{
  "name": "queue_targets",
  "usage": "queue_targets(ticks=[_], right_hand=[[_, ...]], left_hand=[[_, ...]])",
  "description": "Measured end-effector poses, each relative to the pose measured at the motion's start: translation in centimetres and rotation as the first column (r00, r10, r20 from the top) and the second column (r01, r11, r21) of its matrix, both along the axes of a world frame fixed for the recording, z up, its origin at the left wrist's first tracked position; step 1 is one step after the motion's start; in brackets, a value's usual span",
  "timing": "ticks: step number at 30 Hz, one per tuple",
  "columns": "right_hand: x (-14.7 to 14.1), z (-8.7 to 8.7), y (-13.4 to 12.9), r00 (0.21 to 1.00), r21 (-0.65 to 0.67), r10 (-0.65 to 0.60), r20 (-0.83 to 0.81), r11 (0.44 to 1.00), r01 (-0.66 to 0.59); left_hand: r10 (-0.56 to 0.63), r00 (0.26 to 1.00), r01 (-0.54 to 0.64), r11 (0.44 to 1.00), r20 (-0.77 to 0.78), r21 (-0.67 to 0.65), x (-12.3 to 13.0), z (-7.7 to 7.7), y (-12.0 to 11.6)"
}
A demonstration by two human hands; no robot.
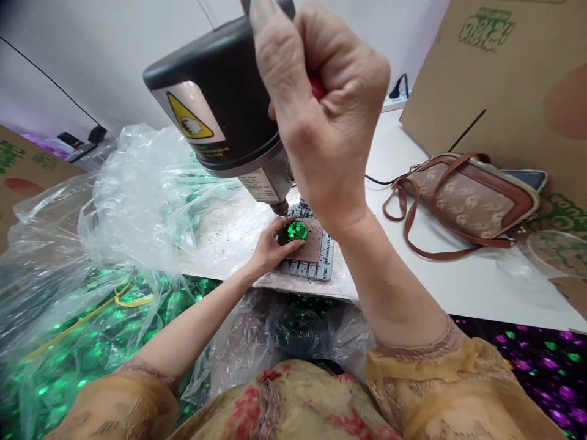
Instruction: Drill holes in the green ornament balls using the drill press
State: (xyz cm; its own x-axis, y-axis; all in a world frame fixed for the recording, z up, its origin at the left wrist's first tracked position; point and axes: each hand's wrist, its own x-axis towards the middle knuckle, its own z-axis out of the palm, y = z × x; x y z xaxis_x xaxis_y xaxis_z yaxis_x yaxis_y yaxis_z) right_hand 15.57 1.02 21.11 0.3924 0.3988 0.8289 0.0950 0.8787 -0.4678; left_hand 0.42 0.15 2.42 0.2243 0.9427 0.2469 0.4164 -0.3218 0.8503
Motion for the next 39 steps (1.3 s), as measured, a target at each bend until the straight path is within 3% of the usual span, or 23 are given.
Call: queue_targets(ticks=[6,11,16,23,29,39], right_hand=[[0.0,-0.3,-0.7,1.0,-0.032,0.015,0.017,0.999,-0.014],[-0.6,-2.1,-2.2,1.0,0.046,-0.018,-0.023,0.999,0.019],[-0.5,-4.3,-2.9,0.989,0.077,-0.132,0.072,0.989,0.126],[-0.1,-5.8,-2.0,0.951,0.271,-0.299,0.078,0.924,0.269],[-0.3,-6.4,-1.9,0.97,0.313,-0.229,0.087,0.93,0.191],[0.1,-8.1,-1.0,0.983,0.44,-0.136,0.124,0.895,0.069]], left_hand=[[0.048,0.994,-0.042,0.997,0.094,-0.062,0.2,-0.7,-0.5],[0.042,0.99,-0.038,0.999,0.133,-0.038,0.2,-0.7,-0.7],[0.044,0.991,-0.045,0.999,0.125,0.007,0.2,-0.8,-0.7],[0.066,0.994,-0.071,0.996,0.091,0.051,0.1,-1.2,-0.7],[0.045,0.994,-0.053,0.995,0.095,0.087,0.0,-1.6,-0.6],[0.046,0.994,-0.055,0.994,0.1,0.093,-0.1,-1.8,-0.5]])
